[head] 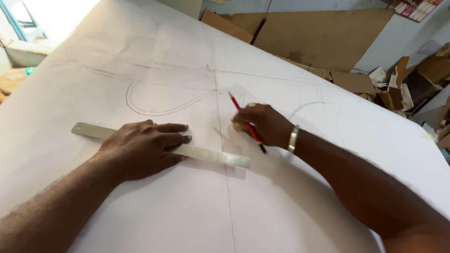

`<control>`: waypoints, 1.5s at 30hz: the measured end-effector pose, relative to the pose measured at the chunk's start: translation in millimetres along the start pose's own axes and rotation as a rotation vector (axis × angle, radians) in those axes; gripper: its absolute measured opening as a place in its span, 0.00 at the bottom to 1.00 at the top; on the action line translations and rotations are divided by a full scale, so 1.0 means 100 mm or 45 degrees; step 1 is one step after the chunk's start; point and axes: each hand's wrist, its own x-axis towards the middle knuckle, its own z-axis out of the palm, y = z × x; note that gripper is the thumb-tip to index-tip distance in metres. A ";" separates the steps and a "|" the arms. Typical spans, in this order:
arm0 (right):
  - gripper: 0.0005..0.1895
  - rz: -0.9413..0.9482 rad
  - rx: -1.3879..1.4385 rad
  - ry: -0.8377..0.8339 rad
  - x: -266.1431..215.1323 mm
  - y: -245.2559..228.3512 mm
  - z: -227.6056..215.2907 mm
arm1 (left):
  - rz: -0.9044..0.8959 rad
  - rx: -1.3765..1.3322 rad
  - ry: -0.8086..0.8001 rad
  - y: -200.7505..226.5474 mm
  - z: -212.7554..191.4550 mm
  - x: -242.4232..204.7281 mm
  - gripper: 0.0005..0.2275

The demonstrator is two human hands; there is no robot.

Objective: Drawing outline templates on a large white sheet using a pencil and a metal ruler.

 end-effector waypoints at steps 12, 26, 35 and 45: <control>0.07 0.005 0.088 -0.055 0.05 -0.13 -0.02 | 0.078 -0.046 0.027 -0.06 0.08 0.00 0.21; 0.06 0.092 -0.015 0.017 0.00 -0.16 0.01 | 0.123 -0.063 0.087 -0.05 0.06 -0.03 0.22; 0.04 0.193 -0.121 -0.005 0.04 -0.06 0.01 | 0.074 -0.065 0.036 -0.02 0.02 -0.06 0.21; 0.03 0.231 -0.129 0.089 0.28 0.07 0.12 | 0.098 -0.087 0.062 -0.02 0.01 -0.05 0.21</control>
